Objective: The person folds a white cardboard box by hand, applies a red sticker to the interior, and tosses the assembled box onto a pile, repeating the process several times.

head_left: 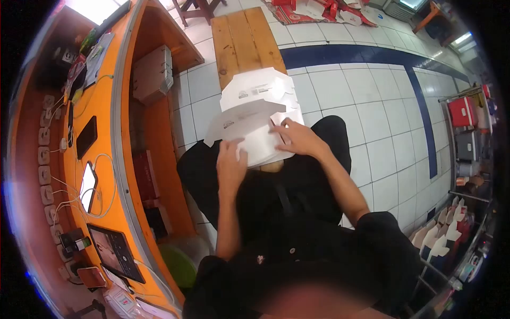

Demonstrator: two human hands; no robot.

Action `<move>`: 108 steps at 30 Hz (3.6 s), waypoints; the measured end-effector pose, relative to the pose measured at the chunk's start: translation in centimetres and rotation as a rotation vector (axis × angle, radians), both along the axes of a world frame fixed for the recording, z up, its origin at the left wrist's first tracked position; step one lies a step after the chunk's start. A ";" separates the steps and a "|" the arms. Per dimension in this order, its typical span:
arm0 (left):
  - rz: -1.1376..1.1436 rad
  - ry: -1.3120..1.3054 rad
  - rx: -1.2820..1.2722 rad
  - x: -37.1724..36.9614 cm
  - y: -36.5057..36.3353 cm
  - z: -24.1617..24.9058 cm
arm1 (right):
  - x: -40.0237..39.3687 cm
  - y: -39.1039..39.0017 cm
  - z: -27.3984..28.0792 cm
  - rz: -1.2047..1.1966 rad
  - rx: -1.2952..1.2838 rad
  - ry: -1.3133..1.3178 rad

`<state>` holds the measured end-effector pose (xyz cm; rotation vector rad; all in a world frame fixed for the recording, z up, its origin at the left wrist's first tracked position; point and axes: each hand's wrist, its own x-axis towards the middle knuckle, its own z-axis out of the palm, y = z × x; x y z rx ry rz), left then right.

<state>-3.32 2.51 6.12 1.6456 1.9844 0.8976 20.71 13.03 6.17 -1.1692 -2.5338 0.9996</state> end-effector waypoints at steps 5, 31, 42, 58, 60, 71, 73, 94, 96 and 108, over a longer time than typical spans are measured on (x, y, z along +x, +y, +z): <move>-0.147 0.312 -0.278 -1.9 -4.1 -2.4 | -0.7 -0.4 -6.3 0.212 0.195 -0.411; 0.696 -0.796 0.306 -7.5 -1.8 -9.5 | 9.4 29.2 17.4 -0.167 0.766 -0.200; 0.304 -0.121 -0.213 -3.6 0.6 -10.9 | 4.8 13.2 -10.4 -0.631 0.231 -0.069; 0.219 0.118 -0.055 0.1 0.2 -11.7 | -0.9 -2.4 -9.7 -0.899 0.104 -0.080; 0.238 0.206 0.039 -0.4 0.2 -11.2 | -1.0 -2.5 -10.2 -0.913 0.201 -0.081; 0.331 -0.511 0.067 -1.7 2.6 -9.8 | -0.5 1.0 -11.0 -0.926 -0.272 0.586; 0.272 -0.340 -0.058 -1.0 2.7 -9.5 | -1.6 0.5 -10.3 -0.833 -0.161 0.464; -0.292 0.645 -0.064 0.4 5.5 -8.9 | -3.8 -2.7 -11.8 -0.393 0.315 -0.003; -0.297 0.552 0.073 2.1 6.6 -7.7 | -3.2 -2.6 -12.2 -0.414 0.279 0.041; 0.133 -1.000 -0.210 5.8 11.6 -12.3 | -0.5 -4.2 -10.2 -0.957 0.108 0.214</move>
